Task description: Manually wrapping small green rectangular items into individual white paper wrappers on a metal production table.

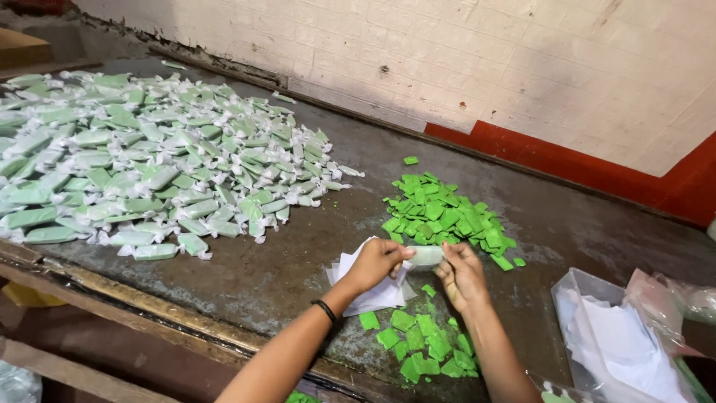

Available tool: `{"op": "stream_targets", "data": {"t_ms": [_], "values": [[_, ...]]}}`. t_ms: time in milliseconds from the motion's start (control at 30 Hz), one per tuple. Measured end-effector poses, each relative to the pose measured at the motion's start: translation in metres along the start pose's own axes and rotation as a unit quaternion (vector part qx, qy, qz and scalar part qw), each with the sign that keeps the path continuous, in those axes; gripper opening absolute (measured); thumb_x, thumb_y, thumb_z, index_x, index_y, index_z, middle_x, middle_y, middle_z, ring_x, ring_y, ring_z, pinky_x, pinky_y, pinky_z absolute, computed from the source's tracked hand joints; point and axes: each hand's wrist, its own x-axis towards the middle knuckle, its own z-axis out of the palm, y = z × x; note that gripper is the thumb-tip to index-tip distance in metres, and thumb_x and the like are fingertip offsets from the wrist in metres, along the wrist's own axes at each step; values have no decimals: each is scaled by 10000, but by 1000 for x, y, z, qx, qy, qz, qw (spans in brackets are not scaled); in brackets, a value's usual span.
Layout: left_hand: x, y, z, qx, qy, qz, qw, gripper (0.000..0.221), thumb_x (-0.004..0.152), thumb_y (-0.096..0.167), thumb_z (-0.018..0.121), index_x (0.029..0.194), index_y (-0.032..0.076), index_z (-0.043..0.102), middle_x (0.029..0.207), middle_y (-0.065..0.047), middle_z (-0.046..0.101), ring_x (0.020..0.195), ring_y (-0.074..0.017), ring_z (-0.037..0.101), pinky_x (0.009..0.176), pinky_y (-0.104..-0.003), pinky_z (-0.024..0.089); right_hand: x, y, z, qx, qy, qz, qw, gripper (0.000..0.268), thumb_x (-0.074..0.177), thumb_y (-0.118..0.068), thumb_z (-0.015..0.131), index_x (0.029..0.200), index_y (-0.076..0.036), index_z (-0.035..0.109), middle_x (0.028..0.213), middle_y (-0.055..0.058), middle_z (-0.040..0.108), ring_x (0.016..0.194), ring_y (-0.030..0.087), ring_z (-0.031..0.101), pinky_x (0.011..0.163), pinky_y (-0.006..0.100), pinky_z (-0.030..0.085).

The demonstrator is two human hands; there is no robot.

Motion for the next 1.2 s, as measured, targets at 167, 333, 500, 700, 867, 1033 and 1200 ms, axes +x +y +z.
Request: {"op": "stream_targets", "data": {"t_ms": [167, 333, 500, 700, 867, 1033, 1200], "values": [[-2, -14, 9, -20, -16, 31, 999, 262, 900, 258, 659, 733, 65, 601, 655, -53, 511, 630, -217, 587, 600, -307, 508, 1, -10, -2, -90, 18, -22, 996, 211, 839, -135, 727, 825, -138, 517, 663, -1, 481, 473, 109, 544, 447, 230, 547], [-36, 43, 17, 295, -135, 217, 921, 288, 913, 340, 594, 834, 65, 626, 914, -107, 572, 833, -303, 598, 775, -416, 520, 8, 17, -21, -50, 47, 108, 992, 280, 776, -13, 674, 687, -132, 437, 549, -14, 377, 400, 117, 458, 385, 187, 463], [-20, 33, -6, 199, -52, 248, 947, 250, 873, -8, 492, 681, 76, 629, 721, -66, 647, 659, -260, 647, 686, -354, 526, 19, 11, -18, 147, 48, 202, 967, 152, 829, -61, 633, 766, -131, 513, 668, -21, 531, 599, 103, 591, 536, 165, 508], [11, -2, -39, 266, 206, -70, 939, 478, 928, 383, 585, 1252, 45, 489, 1173, -163, 533, 1084, -392, 577, 863, -501, 513, 41, 10, -43, 60, 25, 126, 990, 64, 890, -200, 665, 874, -162, 615, 718, 61, 607, 677, 218, 663, 609, 288, 560], [18, -52, -43, 557, 43, -210, 802, 497, 782, 506, 680, 1102, 136, 589, 1196, -83, 528, 1188, -299, 437, 930, -429, 384, 29, 12, -33, -102, 28, 100, 989, 69, 928, -205, 604, 977, -161, 581, 764, 82, 645, 741, 243, 681, 657, 345, 568], [32, -70, -71, 509, 82, -231, 825, 191, 836, 326, 585, 905, 224, 730, 980, -28, 719, 987, -257, 664, 829, -401, 466, 109, 74, -42, -430, 6, -82, 899, 152, 836, -126, 699, 986, -114, 724, 839, 137, 697, 833, 283, 688, 640, 372, 599], [28, -59, -82, 527, 108, -217, 815, 187, 855, 253, 547, 836, 228, 731, 896, 1, 731, 907, -214, 703, 817, -361, 493, 111, 71, 38, -588, -147, -166, 778, 372, 961, -187, 518, 1306, -56, 557, 1381, 198, 512, 1318, 339, 438, 1132, 461, 314]]}}
